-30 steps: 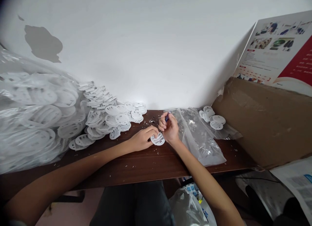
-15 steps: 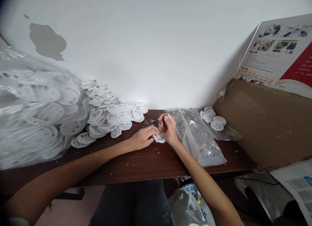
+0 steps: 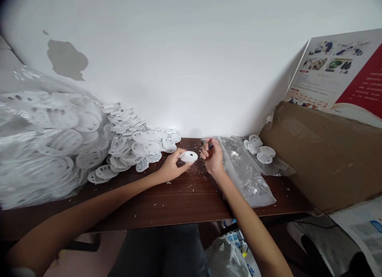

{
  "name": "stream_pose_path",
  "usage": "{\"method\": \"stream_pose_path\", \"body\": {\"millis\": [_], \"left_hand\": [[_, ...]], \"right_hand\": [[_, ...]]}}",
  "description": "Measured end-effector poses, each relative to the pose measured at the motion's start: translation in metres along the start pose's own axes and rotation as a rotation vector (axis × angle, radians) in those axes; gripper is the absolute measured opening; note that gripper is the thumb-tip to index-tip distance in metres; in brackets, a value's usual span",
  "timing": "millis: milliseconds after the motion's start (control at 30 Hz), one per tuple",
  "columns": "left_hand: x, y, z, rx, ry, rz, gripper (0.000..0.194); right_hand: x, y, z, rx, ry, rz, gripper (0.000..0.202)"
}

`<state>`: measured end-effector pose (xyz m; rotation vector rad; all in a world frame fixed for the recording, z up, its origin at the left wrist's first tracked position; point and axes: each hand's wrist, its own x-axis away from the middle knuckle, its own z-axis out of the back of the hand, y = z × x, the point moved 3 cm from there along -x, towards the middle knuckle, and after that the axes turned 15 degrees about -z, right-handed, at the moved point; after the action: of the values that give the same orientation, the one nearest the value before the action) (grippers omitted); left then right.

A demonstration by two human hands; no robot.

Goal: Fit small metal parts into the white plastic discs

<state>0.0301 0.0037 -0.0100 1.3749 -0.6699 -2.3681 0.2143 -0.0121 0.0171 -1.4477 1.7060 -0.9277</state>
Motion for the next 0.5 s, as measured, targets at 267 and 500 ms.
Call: {"method": "stream_pose_path", "body": {"millis": [267, 500], "left_hand": [[-0.004, -0.037, 0.010, 0.379, 0.393, 0.347, 0.046], [-0.002, -0.040, 0.007, 0.407, 0.390, 0.307, 0.044]], "right_hand": [[0.013, 0.014, -0.012, 1.280, 0.045, 0.347, 0.030], [0.018, 0.019, -0.015, 1.429, 0.077, 0.393, 0.030]]}}
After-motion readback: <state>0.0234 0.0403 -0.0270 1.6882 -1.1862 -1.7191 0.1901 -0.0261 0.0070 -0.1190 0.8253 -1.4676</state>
